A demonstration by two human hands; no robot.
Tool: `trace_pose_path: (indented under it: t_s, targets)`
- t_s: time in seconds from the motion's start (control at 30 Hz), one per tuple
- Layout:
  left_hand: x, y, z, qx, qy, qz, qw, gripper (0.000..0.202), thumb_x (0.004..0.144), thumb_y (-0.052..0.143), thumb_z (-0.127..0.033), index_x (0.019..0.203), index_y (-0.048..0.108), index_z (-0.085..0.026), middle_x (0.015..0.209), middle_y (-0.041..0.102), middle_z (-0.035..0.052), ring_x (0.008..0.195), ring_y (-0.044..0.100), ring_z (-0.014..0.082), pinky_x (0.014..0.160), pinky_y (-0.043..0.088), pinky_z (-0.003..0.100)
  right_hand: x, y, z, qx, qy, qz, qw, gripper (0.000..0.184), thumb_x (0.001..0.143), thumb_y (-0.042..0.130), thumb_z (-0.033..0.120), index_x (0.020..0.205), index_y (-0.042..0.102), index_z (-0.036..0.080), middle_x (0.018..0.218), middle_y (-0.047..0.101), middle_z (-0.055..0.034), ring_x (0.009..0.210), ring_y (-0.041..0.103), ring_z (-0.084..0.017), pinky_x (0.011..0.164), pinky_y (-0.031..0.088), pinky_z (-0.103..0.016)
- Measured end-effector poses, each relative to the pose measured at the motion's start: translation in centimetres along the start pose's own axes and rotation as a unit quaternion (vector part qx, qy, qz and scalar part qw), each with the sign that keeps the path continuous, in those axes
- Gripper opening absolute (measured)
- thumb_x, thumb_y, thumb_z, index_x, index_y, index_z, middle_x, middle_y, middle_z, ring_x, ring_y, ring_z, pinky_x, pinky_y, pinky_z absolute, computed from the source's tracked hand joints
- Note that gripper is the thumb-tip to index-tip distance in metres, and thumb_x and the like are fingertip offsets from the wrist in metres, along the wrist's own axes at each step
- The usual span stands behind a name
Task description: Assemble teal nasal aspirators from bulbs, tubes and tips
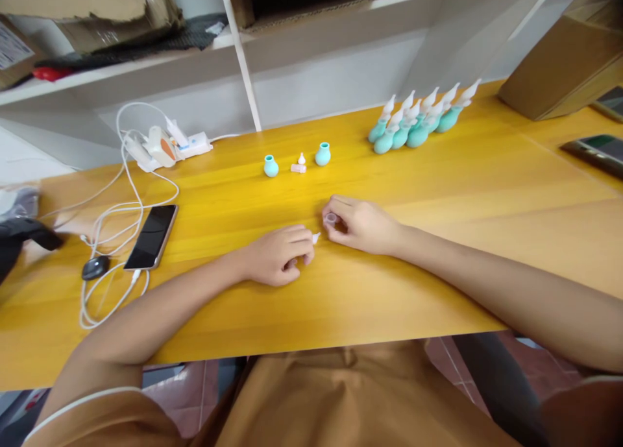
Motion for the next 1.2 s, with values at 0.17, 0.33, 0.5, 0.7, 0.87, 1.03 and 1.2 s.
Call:
trace_pose_path:
  t_s: [0.17, 0.33, 0.5, 0.7, 0.87, 1.03, 1.2]
  targets:
    - [-0.6, -1.7, 2.8, -0.175, -0.112, -0.181, 0.961, 0.017, 0.071, 0.051, -0.018, 0.087, 0.056, -0.022, 0.088, 0.058, 0.0037, 0.082, 0.052, 0.022, 0.076, 0.043, 0.038, -0.3, -0.2, -0.2, 0.002, 0.004, 0.017, 1.0, 0.008, 0.096, 0.062, 0.025, 0.101, 0.062, 0.019, 0.098, 0.071, -0.0062, 0.077, 0.062, -0.017, 0.068, 0.04, -0.029]
    - [0.0, -2.2, 3.3, -0.135, -0.174, 0.012, 0.975, 0.019, 0.071, 0.055, -0.017, 0.088, 0.061, -0.021, 0.091, 0.061, 0.0033, 0.087, 0.052, 0.0217, 0.084, 0.045, 0.037, -0.3, -0.2, -0.2, -0.009, 0.011, 0.024, 1.0, 0.01, 0.098, 0.06, 0.028, 0.103, 0.062, 0.019, 0.098, 0.072, -0.0053, 0.075, 0.062, -0.017, 0.068, 0.039, -0.029]
    - [0.3, -2.3, 1.0, 0.001, -0.125, 0.12, 0.985, 0.023, 0.075, 0.067, -0.01, 0.095, 0.066, -0.022, 0.109, 0.06, 0.0056, 0.105, 0.052, 0.0246, 0.101, 0.045, 0.041, -0.3, -0.1, -0.1, -0.014, 0.019, 0.031, 0.999, 0.011, 0.099, 0.061, 0.029, 0.105, 0.063, 0.019, 0.098, 0.073, -0.0051, 0.076, 0.064, -0.017, 0.067, 0.039, -0.029]
    - [0.2, -1.9, 1.0, 0.004, -0.104, 0.104, 0.989, 0.014, 0.08, 0.074, -0.014, 0.088, 0.066, -0.022, 0.105, 0.061, 0.0044, 0.102, 0.053, 0.0228, 0.101, 0.045, 0.04, -0.3, -0.2, 0.0, -0.011, 0.023, 0.043, 0.999, 0.011, 0.1, 0.06, 0.028, 0.106, 0.063, 0.019, 0.099, 0.074, -0.0058, 0.078, 0.065, -0.018, 0.068, 0.039, -0.03]
    - [0.1, -2.0, 1.6, -0.046, -0.095, 0.059, 0.993, 0.012, 0.081, 0.072, -0.013, 0.086, 0.068, -0.022, 0.099, 0.064, 0.0038, 0.097, 0.057, 0.0208, 0.096, 0.046, 0.038, -0.2, -0.3, 0.0, 0.003, 0.008, 0.025, 1.0, 0.01, 0.1, 0.06, 0.027, 0.104, 0.062, 0.019, 0.097, 0.073, -0.0063, 0.076, 0.064, -0.017, 0.068, 0.04, -0.029]
    - [-0.4, -2.3, 4.0, -0.235, -0.136, -0.115, 0.955, 0.029, 0.09, 0.077, -0.042, 0.079, 0.062, -0.02, 0.085, 0.059, 0.0026, 0.079, 0.054, 0.0171, 0.077, 0.045, 0.033, -0.1, -0.7, 0.6, 0.108, -0.012, -0.031, 0.994, 0.008, 0.101, 0.062, 0.028, 0.1, 0.062, 0.02, 0.087, 0.064, -0.0026, 0.067, 0.053, -0.013, 0.066, 0.042, -0.027]
    - [-0.7, -1.6, 5.1, -0.343, -0.197, -0.271, 0.877, 0.05, 0.082, 0.084, -0.062, 0.075, 0.058, -0.02, 0.08, 0.053, 0.0003, 0.077, 0.05, 0.0161, 0.075, 0.042, 0.032, -0.3, -0.4, 1.8, 0.213, 0.021, -0.061, 0.975, 0.008, 0.102, 0.065, 0.027, 0.1, 0.066, 0.02, 0.083, 0.061, -0.0005, 0.065, 0.05, -0.011, 0.06, 0.041, -0.024]
Point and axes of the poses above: each hand's wrist, its own x-axis towards the middle knuckle, its own y-axis out of the palm, z = x × y, the point moved 3 cm from there along x, towards the middle knuckle
